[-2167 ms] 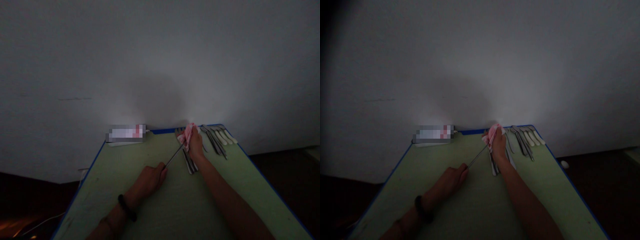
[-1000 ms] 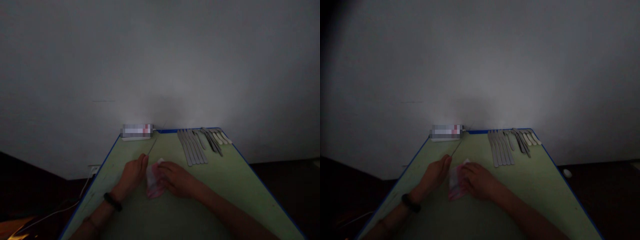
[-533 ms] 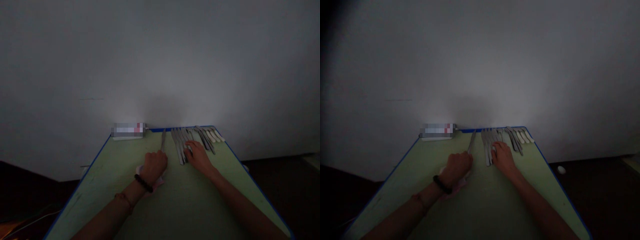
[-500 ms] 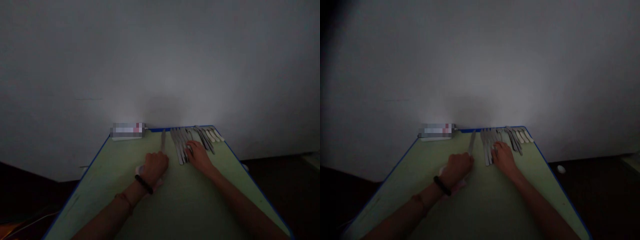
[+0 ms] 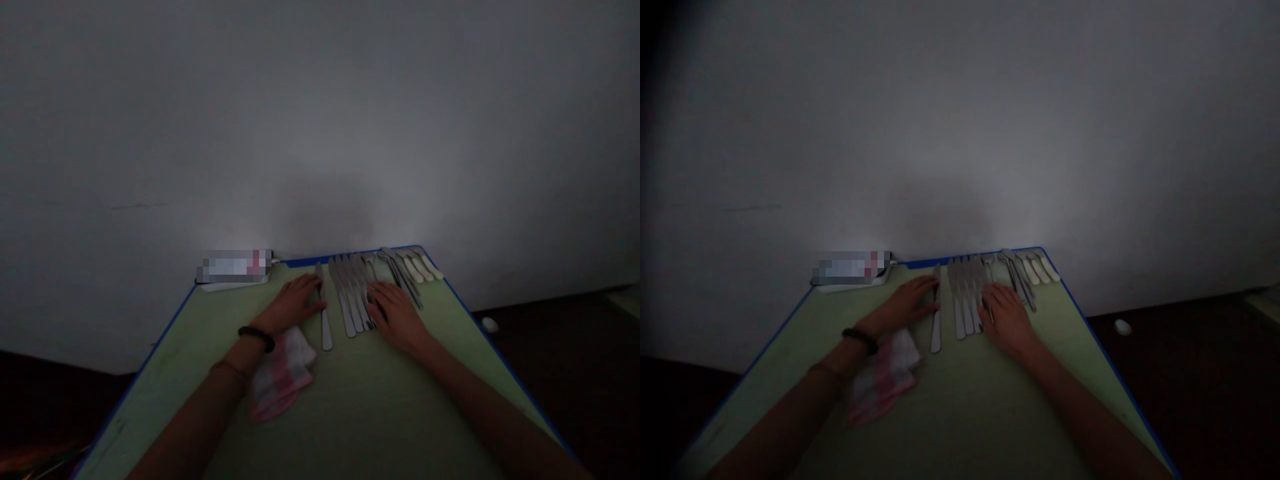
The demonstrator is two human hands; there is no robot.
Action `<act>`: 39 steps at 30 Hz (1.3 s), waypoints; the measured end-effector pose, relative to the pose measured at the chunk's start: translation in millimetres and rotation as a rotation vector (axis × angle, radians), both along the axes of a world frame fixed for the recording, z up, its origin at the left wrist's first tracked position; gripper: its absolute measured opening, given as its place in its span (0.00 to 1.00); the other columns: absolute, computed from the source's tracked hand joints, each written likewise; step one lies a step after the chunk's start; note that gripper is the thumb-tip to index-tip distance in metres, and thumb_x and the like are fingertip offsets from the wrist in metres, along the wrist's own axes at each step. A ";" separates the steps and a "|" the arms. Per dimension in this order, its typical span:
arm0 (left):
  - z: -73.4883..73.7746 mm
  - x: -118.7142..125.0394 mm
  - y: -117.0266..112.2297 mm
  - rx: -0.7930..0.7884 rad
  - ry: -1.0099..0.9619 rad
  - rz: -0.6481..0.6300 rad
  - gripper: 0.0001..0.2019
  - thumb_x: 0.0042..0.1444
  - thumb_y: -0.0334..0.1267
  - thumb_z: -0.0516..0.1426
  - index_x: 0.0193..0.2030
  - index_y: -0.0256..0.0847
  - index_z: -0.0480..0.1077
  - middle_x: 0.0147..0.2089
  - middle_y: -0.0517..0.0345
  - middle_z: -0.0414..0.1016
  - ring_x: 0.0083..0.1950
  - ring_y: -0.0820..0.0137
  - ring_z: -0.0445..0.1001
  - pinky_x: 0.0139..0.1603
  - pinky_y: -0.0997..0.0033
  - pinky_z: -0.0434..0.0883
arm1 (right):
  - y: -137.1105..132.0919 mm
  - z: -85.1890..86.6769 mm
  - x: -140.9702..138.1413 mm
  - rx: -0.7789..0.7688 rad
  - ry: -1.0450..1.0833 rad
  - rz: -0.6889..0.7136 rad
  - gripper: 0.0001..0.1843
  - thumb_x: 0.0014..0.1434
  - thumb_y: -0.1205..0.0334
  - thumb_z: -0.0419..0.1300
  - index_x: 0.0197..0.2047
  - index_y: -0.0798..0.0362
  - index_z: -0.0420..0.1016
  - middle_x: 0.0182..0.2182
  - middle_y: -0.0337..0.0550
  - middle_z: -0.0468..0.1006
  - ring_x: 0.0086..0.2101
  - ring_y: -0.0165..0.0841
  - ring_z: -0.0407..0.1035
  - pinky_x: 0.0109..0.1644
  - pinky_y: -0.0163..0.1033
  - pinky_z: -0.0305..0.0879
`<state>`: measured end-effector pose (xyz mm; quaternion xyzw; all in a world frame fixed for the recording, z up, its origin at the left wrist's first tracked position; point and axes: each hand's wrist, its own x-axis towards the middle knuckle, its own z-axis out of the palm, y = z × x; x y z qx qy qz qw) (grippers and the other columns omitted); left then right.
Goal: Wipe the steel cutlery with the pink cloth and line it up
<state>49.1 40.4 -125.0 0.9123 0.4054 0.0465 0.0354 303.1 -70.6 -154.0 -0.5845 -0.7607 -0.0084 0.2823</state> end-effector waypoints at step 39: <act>9.0 -98.5 -92.5 -0.452 -0.360 -0.094 0.22 0.56 0.37 0.58 0.59 0.49 0.67 0.58 0.51 0.64 0.58 0.63 0.65 0.60 0.63 0.65 | -32.2 20.0 -110.4 -0.166 0.071 0.425 0.26 0.61 0.63 0.57 0.62 0.49 0.63 0.55 0.51 0.72 0.55 0.42 0.64 0.61 0.53 0.53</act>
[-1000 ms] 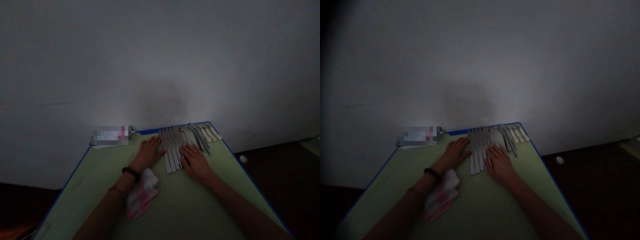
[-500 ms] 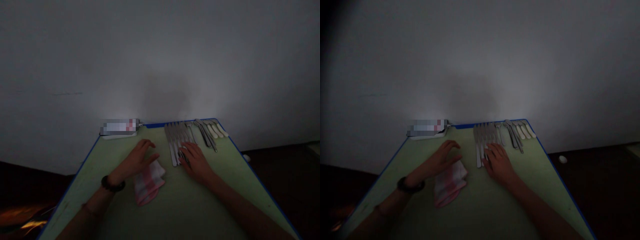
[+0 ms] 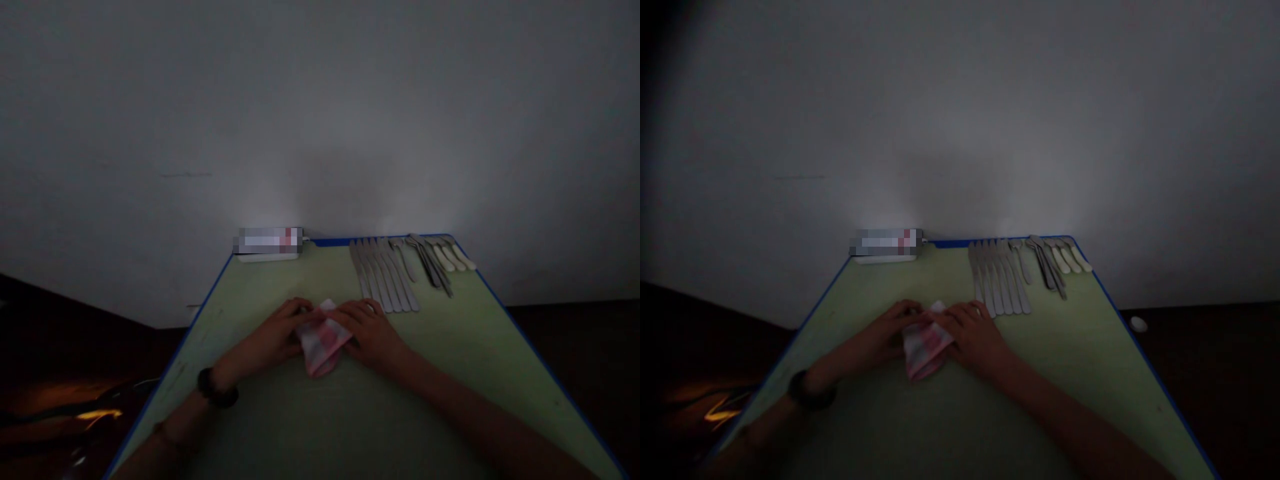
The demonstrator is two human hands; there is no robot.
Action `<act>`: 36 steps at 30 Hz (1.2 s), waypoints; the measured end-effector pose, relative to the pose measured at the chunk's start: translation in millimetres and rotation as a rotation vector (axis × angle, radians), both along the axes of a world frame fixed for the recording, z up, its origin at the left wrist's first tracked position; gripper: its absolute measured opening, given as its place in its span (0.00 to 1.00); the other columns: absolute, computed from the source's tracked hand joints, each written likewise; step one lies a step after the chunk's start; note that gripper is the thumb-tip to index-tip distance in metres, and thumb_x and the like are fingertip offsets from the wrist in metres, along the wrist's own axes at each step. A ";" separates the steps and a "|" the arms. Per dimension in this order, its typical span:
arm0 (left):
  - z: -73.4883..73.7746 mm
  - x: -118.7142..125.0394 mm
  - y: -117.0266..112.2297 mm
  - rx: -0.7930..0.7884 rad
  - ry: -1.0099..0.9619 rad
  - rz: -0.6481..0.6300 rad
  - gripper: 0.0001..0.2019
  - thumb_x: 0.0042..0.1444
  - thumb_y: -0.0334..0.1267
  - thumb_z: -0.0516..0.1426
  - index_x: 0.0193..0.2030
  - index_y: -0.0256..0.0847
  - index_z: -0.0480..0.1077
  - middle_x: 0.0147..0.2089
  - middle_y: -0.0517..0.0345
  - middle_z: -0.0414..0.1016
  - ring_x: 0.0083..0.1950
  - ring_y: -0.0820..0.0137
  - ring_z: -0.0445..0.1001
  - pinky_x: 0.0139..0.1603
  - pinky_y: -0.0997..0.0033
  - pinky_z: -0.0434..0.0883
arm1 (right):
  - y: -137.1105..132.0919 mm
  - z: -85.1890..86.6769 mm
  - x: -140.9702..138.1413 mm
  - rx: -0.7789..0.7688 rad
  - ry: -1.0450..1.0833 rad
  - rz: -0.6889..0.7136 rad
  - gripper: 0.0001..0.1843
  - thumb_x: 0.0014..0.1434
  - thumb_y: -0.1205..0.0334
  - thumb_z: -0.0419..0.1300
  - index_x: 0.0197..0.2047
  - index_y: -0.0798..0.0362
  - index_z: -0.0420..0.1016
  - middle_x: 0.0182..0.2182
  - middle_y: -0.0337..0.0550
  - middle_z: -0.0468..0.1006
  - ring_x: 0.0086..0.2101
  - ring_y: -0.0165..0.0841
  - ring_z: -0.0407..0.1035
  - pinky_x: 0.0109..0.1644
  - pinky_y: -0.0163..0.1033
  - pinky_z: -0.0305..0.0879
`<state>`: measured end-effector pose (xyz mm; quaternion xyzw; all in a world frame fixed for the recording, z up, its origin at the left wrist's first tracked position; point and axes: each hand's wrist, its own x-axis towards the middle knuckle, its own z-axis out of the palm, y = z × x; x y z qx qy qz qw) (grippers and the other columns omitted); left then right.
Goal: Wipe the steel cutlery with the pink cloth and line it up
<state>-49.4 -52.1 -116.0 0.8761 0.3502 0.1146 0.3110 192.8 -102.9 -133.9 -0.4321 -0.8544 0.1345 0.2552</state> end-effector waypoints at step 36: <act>-15.7 36.4 5.0 0.332 -0.102 0.198 0.19 0.63 0.37 0.50 0.60 0.41 0.62 0.63 0.44 0.61 0.65 0.59 0.60 0.66 0.50 0.60 | 11.6 13.0 17.8 0.004 -0.028 -0.255 0.20 0.57 0.73 0.58 0.53 0.52 0.70 0.59 0.54 0.63 0.59 0.46 0.57 0.60 0.54 0.57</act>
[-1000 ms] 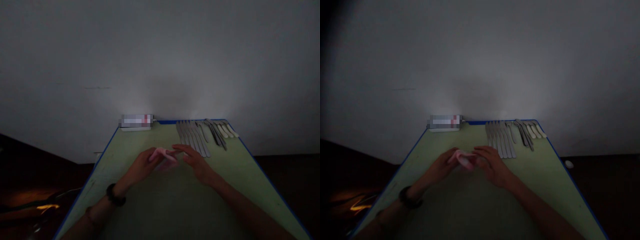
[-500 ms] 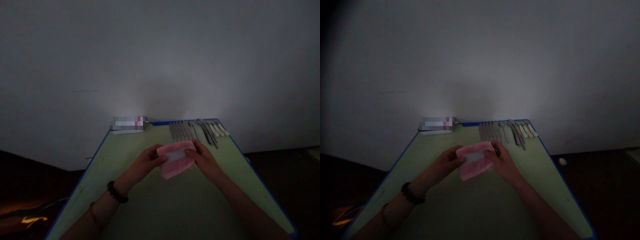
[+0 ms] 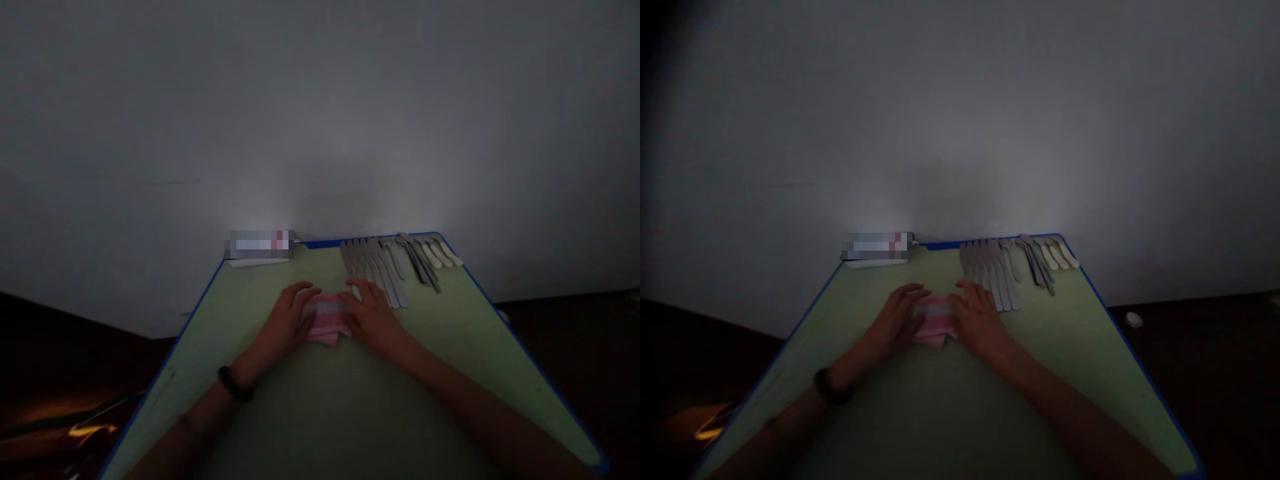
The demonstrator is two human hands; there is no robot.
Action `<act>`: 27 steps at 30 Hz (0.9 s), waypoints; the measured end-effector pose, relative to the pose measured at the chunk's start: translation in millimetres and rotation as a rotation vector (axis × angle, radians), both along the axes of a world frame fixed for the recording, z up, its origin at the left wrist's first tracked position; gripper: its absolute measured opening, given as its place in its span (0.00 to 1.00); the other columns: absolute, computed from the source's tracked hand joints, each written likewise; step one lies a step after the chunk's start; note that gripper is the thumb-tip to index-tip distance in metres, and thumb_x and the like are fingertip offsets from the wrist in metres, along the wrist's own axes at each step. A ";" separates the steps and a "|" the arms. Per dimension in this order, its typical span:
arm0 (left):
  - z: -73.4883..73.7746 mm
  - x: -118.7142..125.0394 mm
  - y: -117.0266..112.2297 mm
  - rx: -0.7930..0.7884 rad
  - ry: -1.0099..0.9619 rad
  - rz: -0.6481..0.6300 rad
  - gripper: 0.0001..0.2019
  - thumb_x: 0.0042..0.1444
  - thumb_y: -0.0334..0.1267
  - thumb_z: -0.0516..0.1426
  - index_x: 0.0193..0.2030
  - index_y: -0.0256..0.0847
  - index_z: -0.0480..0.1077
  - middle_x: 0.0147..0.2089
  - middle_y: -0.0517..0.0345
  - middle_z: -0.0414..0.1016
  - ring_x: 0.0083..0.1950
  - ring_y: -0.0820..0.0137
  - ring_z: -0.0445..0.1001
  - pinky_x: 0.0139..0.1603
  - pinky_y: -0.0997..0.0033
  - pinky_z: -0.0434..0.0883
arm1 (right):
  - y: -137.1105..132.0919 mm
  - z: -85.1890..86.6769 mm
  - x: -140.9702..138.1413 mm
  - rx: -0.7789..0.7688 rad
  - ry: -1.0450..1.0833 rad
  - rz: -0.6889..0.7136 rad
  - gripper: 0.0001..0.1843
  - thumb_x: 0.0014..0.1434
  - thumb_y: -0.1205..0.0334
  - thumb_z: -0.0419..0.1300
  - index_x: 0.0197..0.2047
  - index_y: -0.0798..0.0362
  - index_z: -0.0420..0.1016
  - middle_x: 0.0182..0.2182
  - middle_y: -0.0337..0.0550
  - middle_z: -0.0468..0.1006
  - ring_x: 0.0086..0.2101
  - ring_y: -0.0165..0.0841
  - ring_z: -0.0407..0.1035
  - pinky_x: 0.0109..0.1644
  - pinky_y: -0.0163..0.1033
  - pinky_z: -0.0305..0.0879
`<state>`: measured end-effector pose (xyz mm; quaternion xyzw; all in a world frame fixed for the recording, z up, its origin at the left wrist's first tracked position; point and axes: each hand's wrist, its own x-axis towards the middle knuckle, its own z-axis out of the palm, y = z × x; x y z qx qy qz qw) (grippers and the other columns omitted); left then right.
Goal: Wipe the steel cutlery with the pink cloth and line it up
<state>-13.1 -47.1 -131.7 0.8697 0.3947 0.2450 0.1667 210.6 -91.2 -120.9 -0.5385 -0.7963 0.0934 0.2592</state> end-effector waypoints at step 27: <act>1.7 -19.1 -10.2 -0.875 -0.996 -0.206 0.20 0.61 0.46 0.56 0.58 0.46 0.62 0.69 0.45 0.57 0.66 0.53 0.63 0.61 0.49 0.67 | 2.8 16.2 -26.3 -0.392 0.381 0.042 0.10 0.61 0.60 0.55 0.42 0.53 0.75 0.30 0.42 0.80 0.28 0.30 0.73 0.32 0.33 0.61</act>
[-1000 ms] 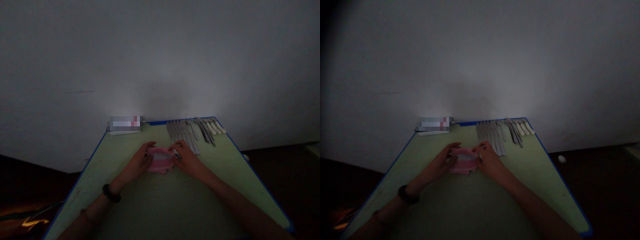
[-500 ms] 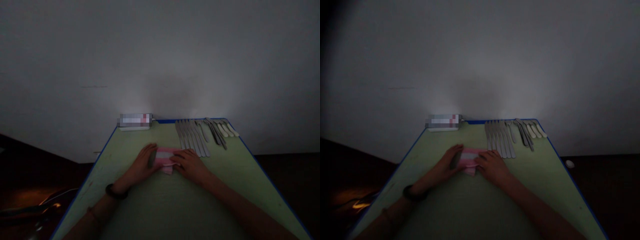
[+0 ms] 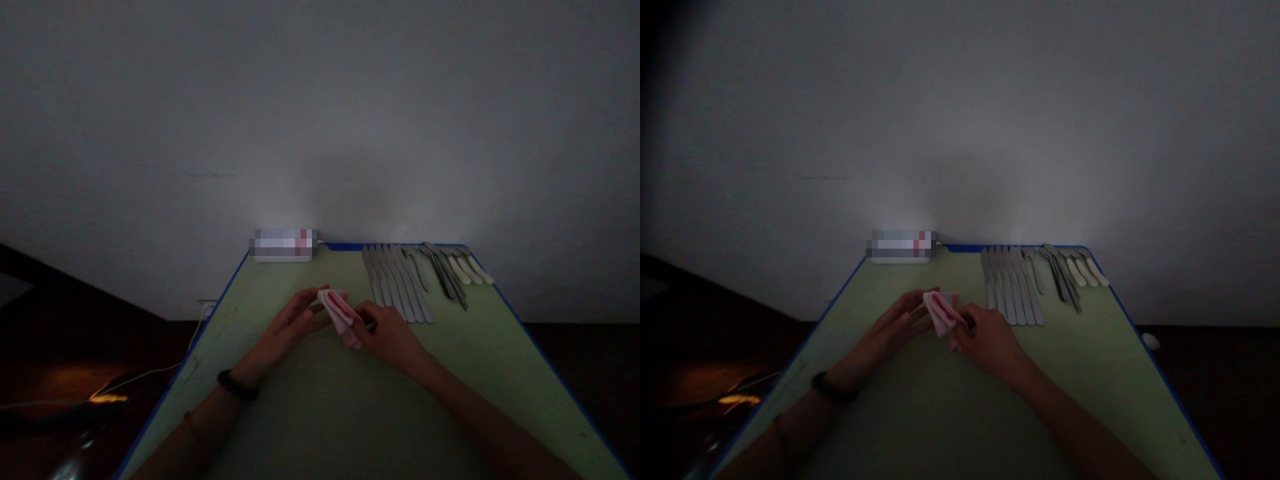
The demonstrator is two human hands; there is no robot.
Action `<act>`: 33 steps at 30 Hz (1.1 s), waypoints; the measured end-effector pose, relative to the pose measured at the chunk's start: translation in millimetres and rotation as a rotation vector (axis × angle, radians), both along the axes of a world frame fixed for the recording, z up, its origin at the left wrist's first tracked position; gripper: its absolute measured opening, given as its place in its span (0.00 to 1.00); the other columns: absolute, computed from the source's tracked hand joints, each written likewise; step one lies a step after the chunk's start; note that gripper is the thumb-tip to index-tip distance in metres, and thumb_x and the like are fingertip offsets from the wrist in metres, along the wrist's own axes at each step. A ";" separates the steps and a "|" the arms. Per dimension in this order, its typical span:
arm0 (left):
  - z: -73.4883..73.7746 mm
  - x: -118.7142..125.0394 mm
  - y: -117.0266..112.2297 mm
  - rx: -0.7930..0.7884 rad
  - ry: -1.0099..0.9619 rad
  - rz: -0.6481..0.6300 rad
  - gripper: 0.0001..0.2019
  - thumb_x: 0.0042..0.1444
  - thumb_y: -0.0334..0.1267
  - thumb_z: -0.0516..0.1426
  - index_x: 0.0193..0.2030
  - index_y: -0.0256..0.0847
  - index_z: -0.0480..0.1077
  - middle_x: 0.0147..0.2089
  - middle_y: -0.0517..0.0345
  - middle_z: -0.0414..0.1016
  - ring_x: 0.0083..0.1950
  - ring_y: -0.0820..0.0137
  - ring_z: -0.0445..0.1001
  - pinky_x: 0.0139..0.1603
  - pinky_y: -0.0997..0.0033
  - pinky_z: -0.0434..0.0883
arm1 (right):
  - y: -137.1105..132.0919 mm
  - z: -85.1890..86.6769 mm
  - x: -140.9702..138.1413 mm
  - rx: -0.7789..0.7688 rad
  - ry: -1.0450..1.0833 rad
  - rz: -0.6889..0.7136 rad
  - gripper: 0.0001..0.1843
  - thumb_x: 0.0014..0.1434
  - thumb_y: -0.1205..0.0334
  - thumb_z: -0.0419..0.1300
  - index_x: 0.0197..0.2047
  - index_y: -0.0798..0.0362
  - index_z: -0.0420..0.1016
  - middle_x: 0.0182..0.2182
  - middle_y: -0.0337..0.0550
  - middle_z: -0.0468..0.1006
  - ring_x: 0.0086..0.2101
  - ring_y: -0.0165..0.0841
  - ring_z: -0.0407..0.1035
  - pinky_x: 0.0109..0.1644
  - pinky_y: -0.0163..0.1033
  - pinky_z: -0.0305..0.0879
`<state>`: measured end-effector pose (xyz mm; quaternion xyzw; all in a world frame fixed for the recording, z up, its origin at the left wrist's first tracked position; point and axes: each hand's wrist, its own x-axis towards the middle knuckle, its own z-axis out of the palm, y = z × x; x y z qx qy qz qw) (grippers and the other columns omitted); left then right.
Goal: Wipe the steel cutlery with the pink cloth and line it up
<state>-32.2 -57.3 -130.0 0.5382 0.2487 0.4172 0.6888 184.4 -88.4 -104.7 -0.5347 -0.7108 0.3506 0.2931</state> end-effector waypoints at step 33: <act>-1.0 -25.3 36.3 0.366 0.626 0.515 0.06 0.54 0.35 0.53 0.39 0.42 0.65 0.54 0.51 0.67 0.53 0.61 0.70 0.52 0.57 0.71 | 43.5 -11.9 21.6 0.224 -0.378 -0.136 0.12 0.61 0.63 0.50 0.35 0.57 0.73 0.34 0.49 0.75 0.37 0.38 0.68 0.42 0.42 0.62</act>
